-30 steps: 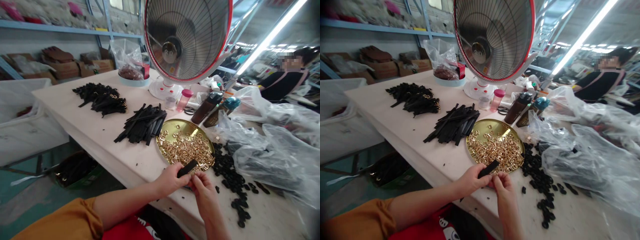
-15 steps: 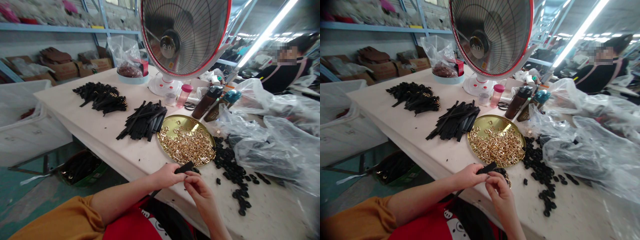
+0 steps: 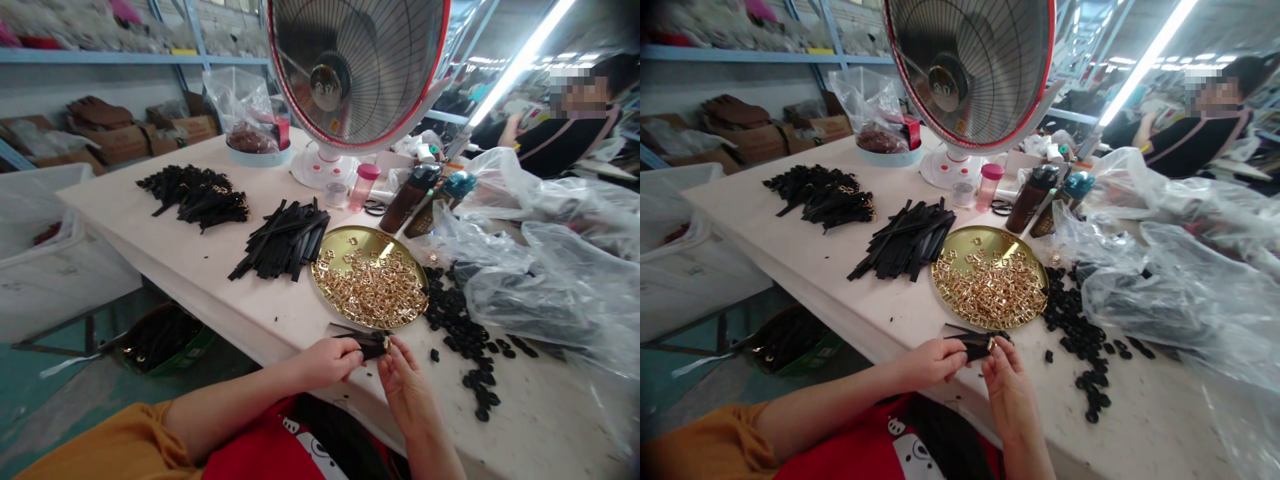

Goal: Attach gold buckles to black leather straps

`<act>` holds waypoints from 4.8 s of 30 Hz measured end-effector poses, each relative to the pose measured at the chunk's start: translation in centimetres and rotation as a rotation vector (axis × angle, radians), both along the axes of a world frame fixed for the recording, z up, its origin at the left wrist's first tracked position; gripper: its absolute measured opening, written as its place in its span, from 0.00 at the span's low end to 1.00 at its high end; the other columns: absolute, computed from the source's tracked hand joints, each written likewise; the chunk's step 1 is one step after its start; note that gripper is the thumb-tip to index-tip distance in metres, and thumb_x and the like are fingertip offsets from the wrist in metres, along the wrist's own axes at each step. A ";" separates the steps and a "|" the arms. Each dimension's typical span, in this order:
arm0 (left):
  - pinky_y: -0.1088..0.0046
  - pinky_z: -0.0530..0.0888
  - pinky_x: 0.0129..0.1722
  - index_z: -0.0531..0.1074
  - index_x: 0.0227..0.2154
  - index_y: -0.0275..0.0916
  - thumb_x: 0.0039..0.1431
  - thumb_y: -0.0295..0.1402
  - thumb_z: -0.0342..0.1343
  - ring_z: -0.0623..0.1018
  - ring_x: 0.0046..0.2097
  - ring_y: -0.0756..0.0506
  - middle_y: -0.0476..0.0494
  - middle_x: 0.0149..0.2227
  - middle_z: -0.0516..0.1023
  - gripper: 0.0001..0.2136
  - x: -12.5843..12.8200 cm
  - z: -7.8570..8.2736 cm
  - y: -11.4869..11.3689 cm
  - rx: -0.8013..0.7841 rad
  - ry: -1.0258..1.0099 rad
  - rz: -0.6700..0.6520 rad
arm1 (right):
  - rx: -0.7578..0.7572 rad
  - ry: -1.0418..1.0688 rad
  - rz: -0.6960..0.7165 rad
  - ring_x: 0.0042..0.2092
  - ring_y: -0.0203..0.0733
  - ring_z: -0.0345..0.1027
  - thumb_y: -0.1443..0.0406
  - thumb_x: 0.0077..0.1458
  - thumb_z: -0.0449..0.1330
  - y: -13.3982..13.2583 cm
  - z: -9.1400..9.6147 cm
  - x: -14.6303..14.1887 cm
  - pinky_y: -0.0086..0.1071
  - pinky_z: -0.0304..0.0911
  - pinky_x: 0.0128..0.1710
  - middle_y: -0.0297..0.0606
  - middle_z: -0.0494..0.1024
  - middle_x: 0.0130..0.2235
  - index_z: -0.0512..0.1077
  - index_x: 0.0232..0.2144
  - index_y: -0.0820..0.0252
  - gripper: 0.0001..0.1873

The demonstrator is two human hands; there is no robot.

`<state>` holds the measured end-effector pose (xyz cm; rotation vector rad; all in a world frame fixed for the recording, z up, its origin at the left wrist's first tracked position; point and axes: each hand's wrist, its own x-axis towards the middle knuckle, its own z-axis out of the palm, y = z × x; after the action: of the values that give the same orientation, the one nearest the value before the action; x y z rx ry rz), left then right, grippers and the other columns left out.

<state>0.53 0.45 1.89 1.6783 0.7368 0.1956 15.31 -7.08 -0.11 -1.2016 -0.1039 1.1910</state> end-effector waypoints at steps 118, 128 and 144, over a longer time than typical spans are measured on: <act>0.81 0.59 0.22 0.69 0.29 0.37 0.52 0.34 0.45 0.65 0.22 0.54 0.54 0.19 0.67 0.09 1.5 0.9 0.9 0.064 0.123 -0.148 | -0.011 -0.629 0.265 0.27 0.37 0.64 0.55 0.46 0.60 -1.3 -1.0 1.9 0.33 0.61 0.30 0.32 0.71 0.28 0.69 0.32 0.57 0.14; 0.79 0.64 0.28 0.61 0.44 0.36 0.52 0.28 0.44 0.70 0.29 0.52 0.50 0.28 0.72 0.15 1.8 0.2 -0.3 0.006 -0.014 -0.076 | -0.031 -0.349 0.251 0.26 0.35 0.64 0.57 0.43 0.63 -1.2 -0.8 1.1 0.32 0.63 0.29 0.33 0.73 0.28 0.72 0.32 0.58 0.14; 0.78 0.67 0.28 0.60 0.39 0.37 0.53 0.32 0.47 0.72 0.29 0.51 0.47 0.31 0.73 0.10 0.4 0.6 -0.6 -0.014 -0.018 0.008 | 0.084 -0.045 0.381 0.26 0.35 0.59 0.57 0.48 0.59 -2.1 -1.5 -0.9 0.30 0.59 0.27 0.31 0.68 0.24 0.72 0.32 0.55 0.11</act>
<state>0.94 -0.12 2.48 1.6582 0.7302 0.2101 14.43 -9.21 -1.60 -1.1656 -0.4279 1.4740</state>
